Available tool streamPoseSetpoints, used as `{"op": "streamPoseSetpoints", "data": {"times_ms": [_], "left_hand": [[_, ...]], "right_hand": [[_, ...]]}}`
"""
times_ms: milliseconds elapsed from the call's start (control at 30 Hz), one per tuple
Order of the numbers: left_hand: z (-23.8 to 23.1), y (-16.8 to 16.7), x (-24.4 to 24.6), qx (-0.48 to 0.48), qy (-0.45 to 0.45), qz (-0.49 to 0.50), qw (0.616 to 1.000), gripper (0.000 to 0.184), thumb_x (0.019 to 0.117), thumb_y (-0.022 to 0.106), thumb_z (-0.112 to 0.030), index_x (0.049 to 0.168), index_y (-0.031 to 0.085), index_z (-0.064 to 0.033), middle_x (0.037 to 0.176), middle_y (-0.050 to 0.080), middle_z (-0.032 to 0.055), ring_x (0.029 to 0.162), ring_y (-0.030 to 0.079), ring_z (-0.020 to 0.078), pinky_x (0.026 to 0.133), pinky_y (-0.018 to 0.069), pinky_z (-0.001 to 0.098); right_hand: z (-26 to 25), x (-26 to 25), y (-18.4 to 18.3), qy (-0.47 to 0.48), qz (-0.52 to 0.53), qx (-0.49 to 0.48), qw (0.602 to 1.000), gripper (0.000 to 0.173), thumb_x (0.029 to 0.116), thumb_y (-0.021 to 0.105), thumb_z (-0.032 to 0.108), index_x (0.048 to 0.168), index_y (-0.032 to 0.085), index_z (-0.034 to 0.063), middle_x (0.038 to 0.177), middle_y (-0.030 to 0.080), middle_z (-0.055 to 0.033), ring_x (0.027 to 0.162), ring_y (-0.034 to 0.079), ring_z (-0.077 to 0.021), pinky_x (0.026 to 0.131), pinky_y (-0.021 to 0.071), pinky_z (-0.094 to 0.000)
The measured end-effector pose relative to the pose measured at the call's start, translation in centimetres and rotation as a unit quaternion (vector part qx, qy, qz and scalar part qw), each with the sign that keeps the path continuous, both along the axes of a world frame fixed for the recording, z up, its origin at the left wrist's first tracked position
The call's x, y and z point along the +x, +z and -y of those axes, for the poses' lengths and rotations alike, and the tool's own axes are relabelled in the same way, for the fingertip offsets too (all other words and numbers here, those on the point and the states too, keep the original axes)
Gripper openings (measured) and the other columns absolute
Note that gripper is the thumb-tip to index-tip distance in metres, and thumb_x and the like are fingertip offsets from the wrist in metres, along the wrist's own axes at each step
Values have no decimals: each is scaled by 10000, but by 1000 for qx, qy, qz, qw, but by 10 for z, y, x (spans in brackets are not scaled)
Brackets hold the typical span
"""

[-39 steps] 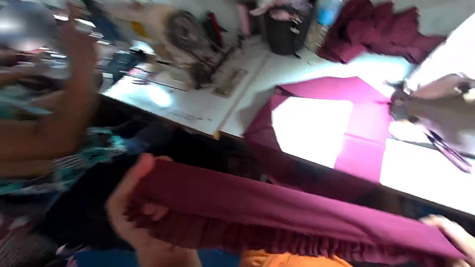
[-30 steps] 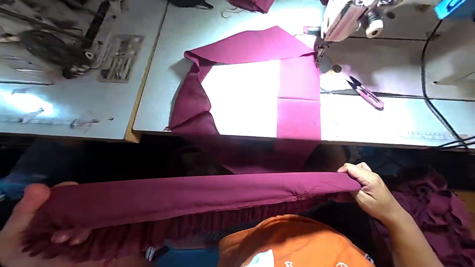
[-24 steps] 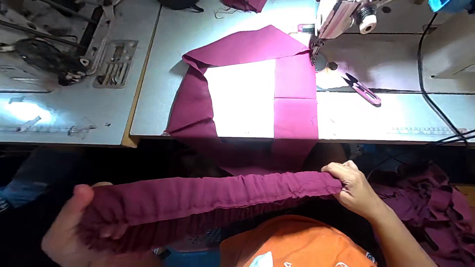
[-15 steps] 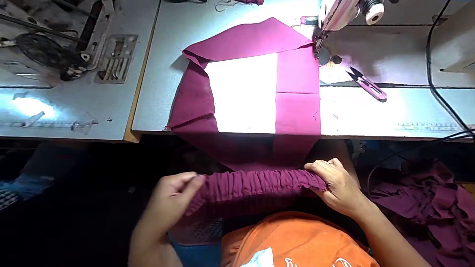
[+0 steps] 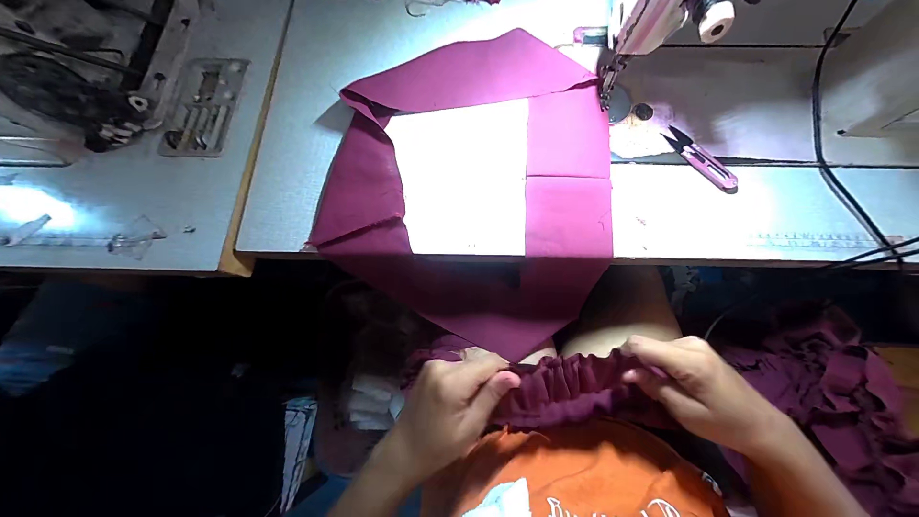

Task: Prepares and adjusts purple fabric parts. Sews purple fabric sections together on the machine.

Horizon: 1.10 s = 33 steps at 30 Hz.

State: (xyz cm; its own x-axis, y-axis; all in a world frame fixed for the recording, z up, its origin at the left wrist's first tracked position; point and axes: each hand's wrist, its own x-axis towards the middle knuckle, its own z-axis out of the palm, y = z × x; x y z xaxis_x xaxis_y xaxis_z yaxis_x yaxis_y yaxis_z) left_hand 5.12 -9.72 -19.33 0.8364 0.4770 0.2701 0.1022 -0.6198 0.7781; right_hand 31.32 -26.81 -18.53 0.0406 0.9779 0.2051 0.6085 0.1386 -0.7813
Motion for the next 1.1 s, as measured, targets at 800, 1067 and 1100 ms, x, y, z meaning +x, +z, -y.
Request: {"op": "streamPoseSetpoints", "data": {"times_ms": [800,1067,1100], "left_hand": [[4,16,-26,-301,-22,-82,950,237,1025,628,-311,951,749,-121,843,714,-106,762,639,-74,686,534,121],[34,6,-11,-62,81,-136,986,235,989,629,-405,944,810,-262,986,691,-100,992,594,33,871,480,274],[35,9,-8,-44,68,-128,988,244,1004,605,-378,954,799,-240,1055,705,-66,1060,598,77,923,474,308]], "right_hand": [[9,-2,-11,132,-336,-205,910,454,1091,461,349,705,574,138,581,473,124,543,444,87,503,347,-111],[-12,-33,-4,77,10,-144,987,356,998,482,95,1290,685,75,1305,693,-55,1221,642,-153,1085,488,-370],[-16,-39,-2,80,18,-124,989,383,988,489,106,1331,654,71,1312,691,-50,1252,626,-165,1143,430,-427]]}}
